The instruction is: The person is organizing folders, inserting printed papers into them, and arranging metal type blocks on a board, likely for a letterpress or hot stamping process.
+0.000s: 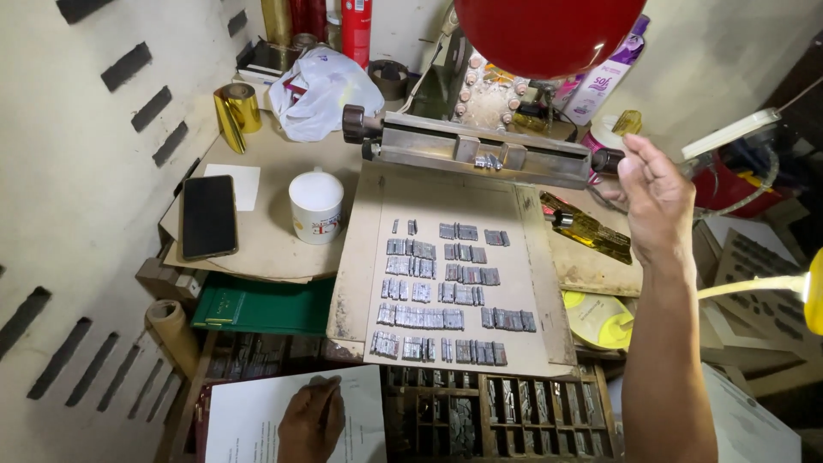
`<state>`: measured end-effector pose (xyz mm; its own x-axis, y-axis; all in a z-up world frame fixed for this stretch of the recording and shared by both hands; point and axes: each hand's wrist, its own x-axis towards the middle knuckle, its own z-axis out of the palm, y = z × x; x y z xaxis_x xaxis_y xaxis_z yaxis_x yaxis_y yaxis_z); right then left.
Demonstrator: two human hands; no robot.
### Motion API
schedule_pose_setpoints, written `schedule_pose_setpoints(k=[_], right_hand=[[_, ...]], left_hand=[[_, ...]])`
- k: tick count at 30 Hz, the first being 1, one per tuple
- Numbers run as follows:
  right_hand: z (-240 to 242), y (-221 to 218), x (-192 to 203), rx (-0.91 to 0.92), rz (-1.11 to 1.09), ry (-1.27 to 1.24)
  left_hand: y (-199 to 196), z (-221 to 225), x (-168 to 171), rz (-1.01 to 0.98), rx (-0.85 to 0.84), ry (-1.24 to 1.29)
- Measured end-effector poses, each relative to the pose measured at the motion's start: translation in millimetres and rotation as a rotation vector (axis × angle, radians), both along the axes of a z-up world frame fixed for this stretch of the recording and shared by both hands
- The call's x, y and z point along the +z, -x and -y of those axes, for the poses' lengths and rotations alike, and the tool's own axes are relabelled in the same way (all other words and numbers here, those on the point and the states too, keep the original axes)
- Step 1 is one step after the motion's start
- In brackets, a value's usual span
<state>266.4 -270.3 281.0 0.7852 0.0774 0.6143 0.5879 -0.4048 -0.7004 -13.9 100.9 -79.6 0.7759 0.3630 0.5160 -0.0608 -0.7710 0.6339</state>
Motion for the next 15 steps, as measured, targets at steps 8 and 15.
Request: schedule_pose_setpoints(k=[8,15], right_hand=[[-15,6,-17,-0.174,0.422,0.084],[-93,48,1,-0.140,0.892,0.715]], left_hand=[[-2,4,0,0.016,0.019,0.016],[-3,3,0,-0.001,0.035,-0.048]])
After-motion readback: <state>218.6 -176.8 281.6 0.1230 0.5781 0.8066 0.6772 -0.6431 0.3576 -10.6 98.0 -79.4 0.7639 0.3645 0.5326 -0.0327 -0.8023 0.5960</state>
